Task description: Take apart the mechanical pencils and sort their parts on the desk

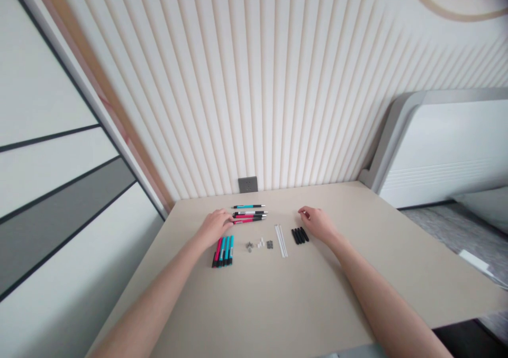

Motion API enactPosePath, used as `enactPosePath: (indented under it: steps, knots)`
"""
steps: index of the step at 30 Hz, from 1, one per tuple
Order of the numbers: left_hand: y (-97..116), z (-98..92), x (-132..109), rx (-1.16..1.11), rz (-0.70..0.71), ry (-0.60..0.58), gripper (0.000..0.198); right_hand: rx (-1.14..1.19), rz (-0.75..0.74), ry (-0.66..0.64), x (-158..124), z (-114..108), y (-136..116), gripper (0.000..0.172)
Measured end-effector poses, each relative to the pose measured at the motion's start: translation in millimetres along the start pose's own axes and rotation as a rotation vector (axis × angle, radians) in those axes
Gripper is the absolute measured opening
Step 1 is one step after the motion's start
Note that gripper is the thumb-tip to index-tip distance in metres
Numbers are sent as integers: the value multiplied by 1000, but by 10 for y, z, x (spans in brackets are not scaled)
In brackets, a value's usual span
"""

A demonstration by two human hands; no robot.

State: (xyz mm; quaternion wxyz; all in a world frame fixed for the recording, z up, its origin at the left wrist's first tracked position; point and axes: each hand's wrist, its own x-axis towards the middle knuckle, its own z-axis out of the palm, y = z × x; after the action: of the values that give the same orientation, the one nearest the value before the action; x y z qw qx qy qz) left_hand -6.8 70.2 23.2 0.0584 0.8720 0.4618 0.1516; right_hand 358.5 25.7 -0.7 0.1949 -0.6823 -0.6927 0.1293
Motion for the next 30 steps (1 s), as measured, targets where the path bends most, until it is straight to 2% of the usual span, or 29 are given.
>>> enactPosePath:
  steps: [6,11,15,21,25,30]
  knots:
    - [43,-58,-109,-31,-53,55,26,81,-79,85,-71,-27,-170,29]
    - [275,-143,-358,-232,-39,174,26,256,-322,154,-239,-4,-495,33]
    - [469,-111,-558,-323,-84,235,26,373,-480,156,-400,67,-751,34]
    - [478,-37,-709,-273,-31,310,21,451,-479,88,-532,127,-899,41]
    - [443,-52,-736,-206,44,402,17,535,-447,-12,-576,146,-939,44]
    - [442,-36,-743,-163,113,465,13,621,-389,-53,-571,186,-959,45]
